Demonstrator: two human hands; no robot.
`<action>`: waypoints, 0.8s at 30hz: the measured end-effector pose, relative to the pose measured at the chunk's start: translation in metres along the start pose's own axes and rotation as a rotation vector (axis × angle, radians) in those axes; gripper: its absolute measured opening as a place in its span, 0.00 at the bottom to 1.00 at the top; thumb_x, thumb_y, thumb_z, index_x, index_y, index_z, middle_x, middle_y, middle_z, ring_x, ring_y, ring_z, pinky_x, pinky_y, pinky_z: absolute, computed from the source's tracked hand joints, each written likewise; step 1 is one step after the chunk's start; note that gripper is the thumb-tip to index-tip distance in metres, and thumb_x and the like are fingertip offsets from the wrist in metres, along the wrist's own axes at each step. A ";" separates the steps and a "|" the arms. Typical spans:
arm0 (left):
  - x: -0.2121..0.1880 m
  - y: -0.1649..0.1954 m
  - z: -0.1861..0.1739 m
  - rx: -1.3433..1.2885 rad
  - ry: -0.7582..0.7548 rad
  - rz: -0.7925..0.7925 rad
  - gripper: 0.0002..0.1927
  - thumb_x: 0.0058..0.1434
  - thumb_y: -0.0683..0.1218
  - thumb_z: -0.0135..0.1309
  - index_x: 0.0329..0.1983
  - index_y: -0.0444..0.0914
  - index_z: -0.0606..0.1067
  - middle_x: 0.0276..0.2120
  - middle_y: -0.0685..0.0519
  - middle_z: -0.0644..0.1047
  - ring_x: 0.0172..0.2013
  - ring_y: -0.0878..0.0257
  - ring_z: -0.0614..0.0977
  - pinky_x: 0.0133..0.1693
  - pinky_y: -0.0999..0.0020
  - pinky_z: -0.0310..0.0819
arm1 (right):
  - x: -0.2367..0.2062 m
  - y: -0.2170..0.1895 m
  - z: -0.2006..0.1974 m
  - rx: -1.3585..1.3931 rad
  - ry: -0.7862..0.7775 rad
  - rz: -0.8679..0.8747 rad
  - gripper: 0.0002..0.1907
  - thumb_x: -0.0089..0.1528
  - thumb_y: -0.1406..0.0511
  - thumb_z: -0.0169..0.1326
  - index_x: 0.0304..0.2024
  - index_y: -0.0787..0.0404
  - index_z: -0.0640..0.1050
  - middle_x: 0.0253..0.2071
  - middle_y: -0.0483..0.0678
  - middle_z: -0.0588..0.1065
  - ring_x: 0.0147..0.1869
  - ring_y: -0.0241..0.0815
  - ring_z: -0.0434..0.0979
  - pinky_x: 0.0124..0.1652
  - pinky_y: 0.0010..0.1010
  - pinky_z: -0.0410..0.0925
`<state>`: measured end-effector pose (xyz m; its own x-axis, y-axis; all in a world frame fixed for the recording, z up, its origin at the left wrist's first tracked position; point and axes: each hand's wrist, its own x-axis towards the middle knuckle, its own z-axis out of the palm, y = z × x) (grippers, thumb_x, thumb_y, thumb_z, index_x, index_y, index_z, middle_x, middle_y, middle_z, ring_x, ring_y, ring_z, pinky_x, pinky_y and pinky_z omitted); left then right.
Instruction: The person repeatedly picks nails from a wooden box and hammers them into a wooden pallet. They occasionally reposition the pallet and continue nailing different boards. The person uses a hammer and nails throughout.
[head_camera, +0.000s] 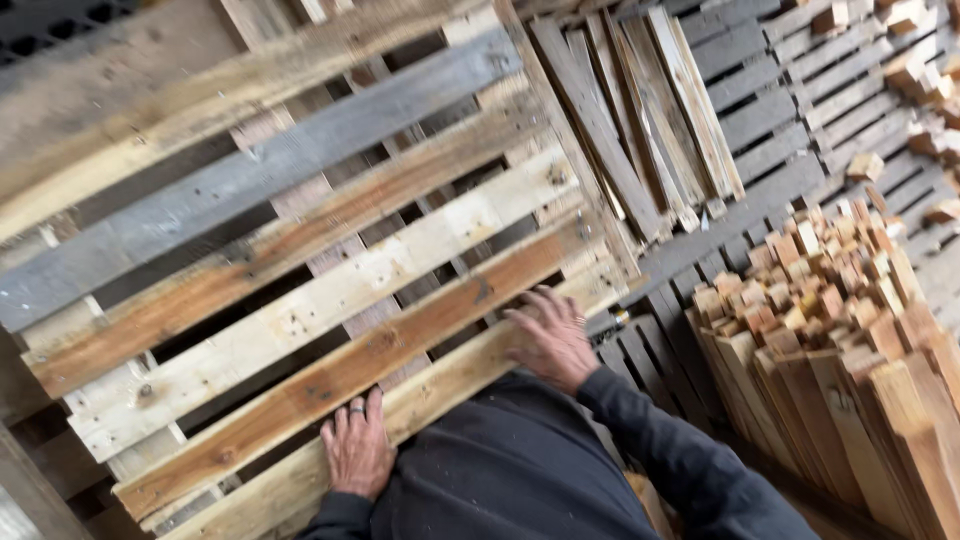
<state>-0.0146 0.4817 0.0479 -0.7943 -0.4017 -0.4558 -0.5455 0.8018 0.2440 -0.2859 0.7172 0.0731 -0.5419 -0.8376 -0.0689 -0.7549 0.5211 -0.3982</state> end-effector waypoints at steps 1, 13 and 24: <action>0.000 -0.001 -0.005 -0.021 0.005 0.009 0.48 0.44 0.45 0.67 0.70 0.43 0.59 0.57 0.46 0.70 0.60 0.47 0.70 0.59 0.44 0.60 | -0.002 0.018 -0.009 -0.015 0.055 0.059 0.35 0.55 0.50 0.65 0.62 0.52 0.72 0.67 0.58 0.63 0.73 0.61 0.55 0.66 0.60 0.49; -0.014 -0.036 -0.018 0.099 -0.095 -0.035 0.39 0.62 0.58 0.56 0.76 0.51 0.59 0.55 0.48 0.75 0.55 0.57 0.77 0.60 0.45 0.64 | 0.049 0.204 -0.079 1.007 0.172 0.804 0.34 0.70 0.43 0.38 0.65 0.58 0.73 0.62 0.46 0.74 0.65 0.39 0.72 0.63 0.36 0.63; -0.048 -0.039 -0.144 0.239 0.708 0.285 0.23 0.59 0.60 0.51 0.57 0.52 0.75 0.60 0.55 0.75 0.59 0.51 0.75 0.63 0.30 0.56 | 0.118 0.268 -0.128 1.294 0.263 0.255 0.26 0.73 0.49 0.49 0.61 0.63 0.70 0.57 0.47 0.72 0.63 0.42 0.69 0.64 0.40 0.61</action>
<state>0.0061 0.4055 0.1838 -0.9195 -0.2881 0.2673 -0.2873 0.9569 0.0428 -0.5996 0.7787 0.0755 -0.7783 -0.6092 -0.1520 0.1866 0.0067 -0.9824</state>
